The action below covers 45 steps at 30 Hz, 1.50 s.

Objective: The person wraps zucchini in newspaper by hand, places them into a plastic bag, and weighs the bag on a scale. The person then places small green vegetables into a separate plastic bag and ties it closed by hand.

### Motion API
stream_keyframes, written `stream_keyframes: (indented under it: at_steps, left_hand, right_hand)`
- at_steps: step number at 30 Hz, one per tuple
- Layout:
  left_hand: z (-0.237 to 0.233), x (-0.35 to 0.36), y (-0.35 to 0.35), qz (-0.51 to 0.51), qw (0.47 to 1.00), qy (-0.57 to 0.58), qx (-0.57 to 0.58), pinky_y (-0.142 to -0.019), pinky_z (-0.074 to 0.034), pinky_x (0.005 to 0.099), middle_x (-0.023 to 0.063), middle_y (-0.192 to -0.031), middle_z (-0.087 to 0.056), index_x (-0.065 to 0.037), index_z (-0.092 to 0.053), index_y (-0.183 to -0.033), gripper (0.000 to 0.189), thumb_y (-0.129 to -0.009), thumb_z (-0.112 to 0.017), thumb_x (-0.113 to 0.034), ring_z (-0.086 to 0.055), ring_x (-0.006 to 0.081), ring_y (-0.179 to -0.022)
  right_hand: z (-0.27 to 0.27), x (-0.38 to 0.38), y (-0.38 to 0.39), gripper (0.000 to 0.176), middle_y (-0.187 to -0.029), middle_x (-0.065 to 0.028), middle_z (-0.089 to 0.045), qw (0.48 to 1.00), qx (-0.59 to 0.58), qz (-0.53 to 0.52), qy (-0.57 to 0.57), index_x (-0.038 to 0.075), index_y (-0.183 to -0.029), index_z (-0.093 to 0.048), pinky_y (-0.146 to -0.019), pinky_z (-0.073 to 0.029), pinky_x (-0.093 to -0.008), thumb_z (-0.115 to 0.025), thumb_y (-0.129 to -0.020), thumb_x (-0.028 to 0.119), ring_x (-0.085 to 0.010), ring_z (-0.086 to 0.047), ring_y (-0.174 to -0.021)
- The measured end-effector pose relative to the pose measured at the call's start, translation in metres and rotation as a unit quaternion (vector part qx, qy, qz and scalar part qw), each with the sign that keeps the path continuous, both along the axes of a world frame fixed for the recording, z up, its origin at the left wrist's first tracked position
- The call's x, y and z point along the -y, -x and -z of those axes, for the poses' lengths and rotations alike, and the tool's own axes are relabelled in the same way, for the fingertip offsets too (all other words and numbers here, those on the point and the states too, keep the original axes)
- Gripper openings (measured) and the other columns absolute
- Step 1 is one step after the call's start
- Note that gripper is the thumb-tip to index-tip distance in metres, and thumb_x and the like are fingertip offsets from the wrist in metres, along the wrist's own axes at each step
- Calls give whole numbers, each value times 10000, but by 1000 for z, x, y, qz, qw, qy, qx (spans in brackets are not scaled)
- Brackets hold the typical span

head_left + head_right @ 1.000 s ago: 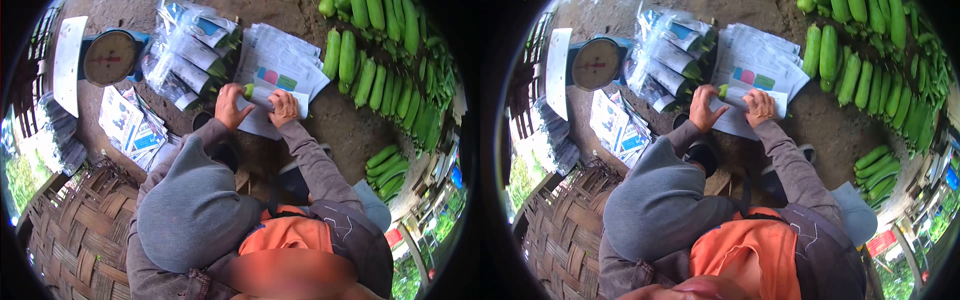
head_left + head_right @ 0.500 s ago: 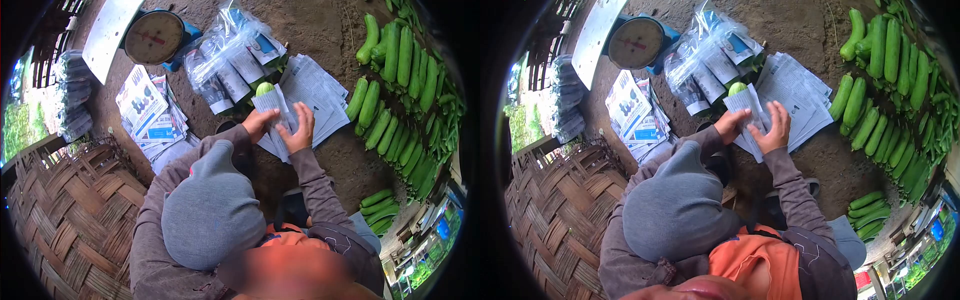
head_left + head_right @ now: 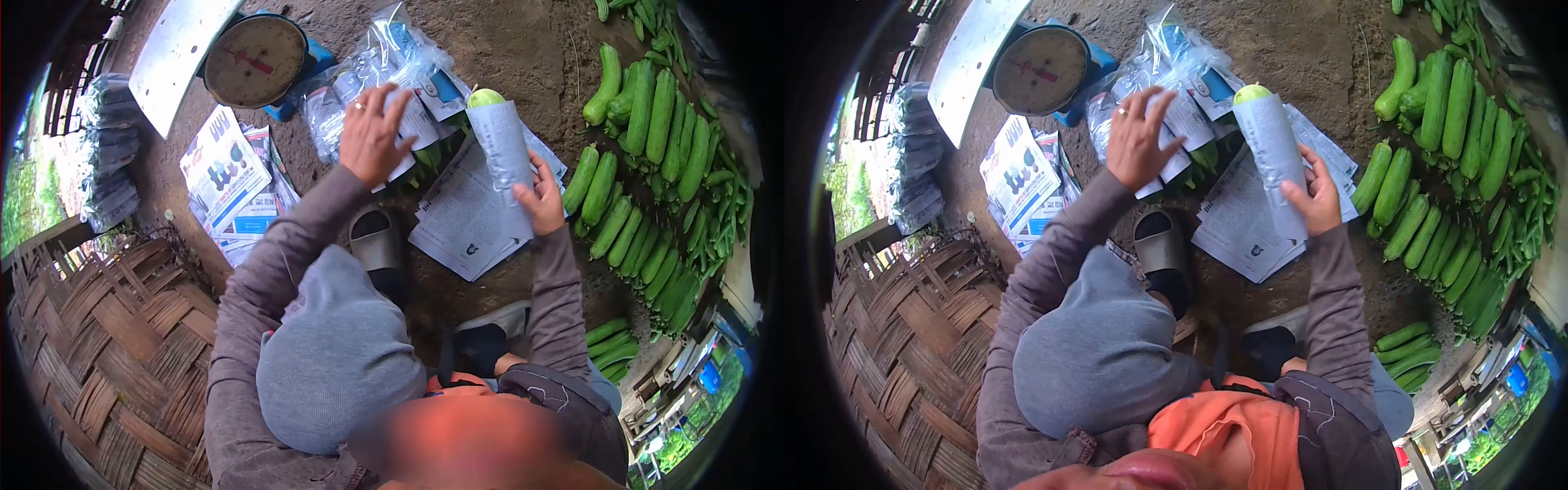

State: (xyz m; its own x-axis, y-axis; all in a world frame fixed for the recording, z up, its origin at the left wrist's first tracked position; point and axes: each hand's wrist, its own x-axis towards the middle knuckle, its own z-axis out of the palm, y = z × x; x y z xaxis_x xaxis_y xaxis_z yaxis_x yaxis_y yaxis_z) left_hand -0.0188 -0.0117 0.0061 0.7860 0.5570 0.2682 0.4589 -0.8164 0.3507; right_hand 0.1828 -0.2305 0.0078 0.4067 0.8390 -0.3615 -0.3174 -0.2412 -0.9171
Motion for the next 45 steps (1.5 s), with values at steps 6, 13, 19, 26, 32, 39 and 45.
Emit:
stream_keyframes:
  at_steps: [6, 13, 19, 26, 32, 39, 45]
  left_hand:
    - [40, -67, -22, 53, 996, 33, -69, -737, -483, 421, 167, -962, -583, -106, -417, -1296, 610, -717, -609, -113, -592, 345, -853]
    - [12, -109, -94, 72, 996, 53, -15, -671, -489, 473, 203, -818, -627, -96, -464, -1192, 450, -754, -566, -87, -619, 383, -770]
    - [-15, -116, -121, 135, 987, -14, -88, -651, -481, 424, 180, -786, -604, -30, -525, -1042, 260, -782, -535, -45, -620, 356, -753]
    - [-9, -117, -127, 193, 981, -34, -7, -548, -462, 441, 162, -653, -559, -52, -483, -945, 159, -793, -528, -65, -601, 364, -634]
    - [-22, -89, -129, 192, 972, -77, -115, -513, -459, 428, 138, -659, -561, -76, -459, -908, 81, -831, -470, -99, -608, 351, -619]
    - [-6, -76, -111, 29, 995, -39, -91, -576, -486, 420, 201, -753, -598, -5, -475, -890, 92, -824, -471, -69, -629, 345, -674]
    - [7, -80, -93, 53, 990, -28, -127, -582, -492, 415, 200, -737, -576, 23, -486, -845, 84, -818, -471, -55, -628, 345, -671]
  right_hand:
    - [23, -25, -38, 551, -1126, -110, -569, 985, -119, -125, -4, -51, -1306, -386, -882, -450, -276, -559, -851, 207, -145, -571, -978]
    - [30, -111, -33, 559, -1148, -153, -610, 958, 220, -182, -19, -18, -1243, -514, -901, -460, -304, -674, -767, 228, -194, -597, -1028]
    - [35, -171, -59, 494, -1027, -132, -669, 932, 315, -179, -19, 54, -1192, -586, -835, -505, -323, -689, -729, 191, -218, -652, -908]
    - [70, -174, -71, 474, -1098, -76, -622, 986, 53, -154, -33, -33, -1244, -507, -872, -476, -271, -657, -807, 72, -128, -594, -970]
    - [103, -174, -86, 414, -1030, -89, -654, 979, -154, -133, -26, -34, -1190, -542, -800, -526, -255, -667, -822, 108, -133, -643, -873]
    - [103, -170, -82, 309, -970, -88, -656, 956, -271, -92, -61, -27, -1140, -543, -757, -552, -255, -608, -870, 108, -136, -650, -853]
    - [81, -154, -40, 706, -1116, -131, -625, 874, 478, -81, 0, 1, -1261, -460, -837, -493, -312, -787, -702, 283, -217, -628, -948]
